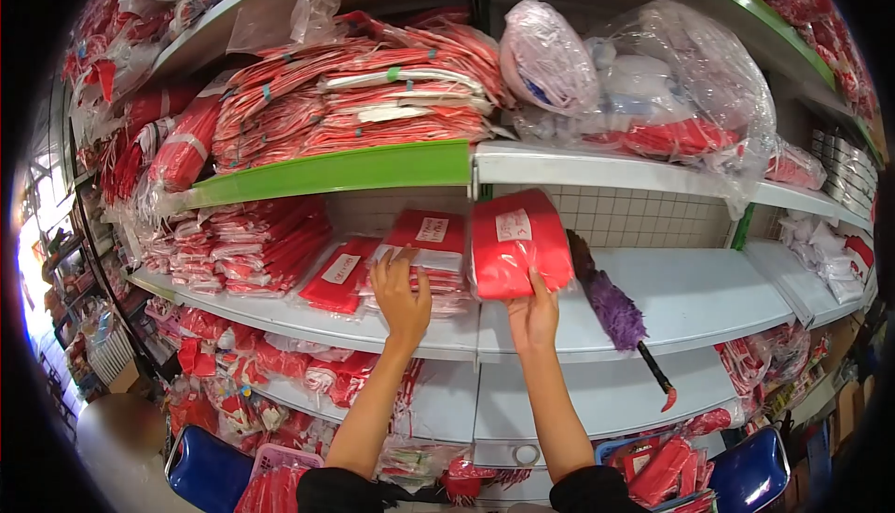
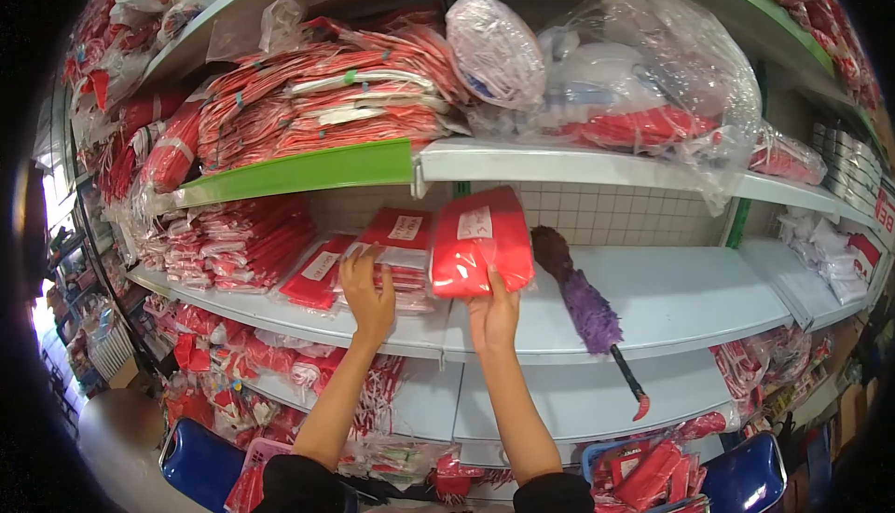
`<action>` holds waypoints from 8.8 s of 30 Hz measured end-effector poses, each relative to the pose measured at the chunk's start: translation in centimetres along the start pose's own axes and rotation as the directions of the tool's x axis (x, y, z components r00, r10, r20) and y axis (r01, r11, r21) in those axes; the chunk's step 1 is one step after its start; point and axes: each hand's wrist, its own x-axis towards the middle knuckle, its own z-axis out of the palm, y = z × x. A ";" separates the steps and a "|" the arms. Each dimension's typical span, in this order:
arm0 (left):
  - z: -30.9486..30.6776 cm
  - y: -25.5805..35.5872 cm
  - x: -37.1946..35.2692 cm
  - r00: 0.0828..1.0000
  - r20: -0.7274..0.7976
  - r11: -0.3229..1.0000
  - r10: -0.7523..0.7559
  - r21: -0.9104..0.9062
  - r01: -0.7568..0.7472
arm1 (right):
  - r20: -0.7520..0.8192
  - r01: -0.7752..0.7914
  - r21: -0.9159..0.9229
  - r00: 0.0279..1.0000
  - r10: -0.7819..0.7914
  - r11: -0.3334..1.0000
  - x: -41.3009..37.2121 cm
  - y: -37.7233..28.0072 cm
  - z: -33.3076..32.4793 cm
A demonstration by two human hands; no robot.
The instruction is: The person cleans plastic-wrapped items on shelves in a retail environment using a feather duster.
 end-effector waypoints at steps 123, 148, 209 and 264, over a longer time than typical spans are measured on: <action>-44.5 -13.1 -59.4 -0.114 -0.262 -0.281 -0.958 0.790 0.545 | 0.560 0.346 -0.651 -0.382 0.735 0.676 -53.3 58.8 -10.9; -45.8 -15.5 -59.4 -0.318 -0.046 -0.283 -0.947 0.585 0.760 | 0.630 0.268 -0.772 0.208 0.748 0.576 -42.3 55.6 -7.8; 7.9 12.0 -5.7 0.294 0.951 -0.546 0.099 -0.195 0.815 | 0.125 -0.102 -0.807 0.933 -0.337 -0.582 -10.1 -20.8 -11.9; 10.0 12.0 -7.5 0.356 0.910 -0.684 -0.213 -0.399 0.611 | -0.308 -0.421 -0.710 0.907 0.288 0.565 -21.8 -11.8 -16.5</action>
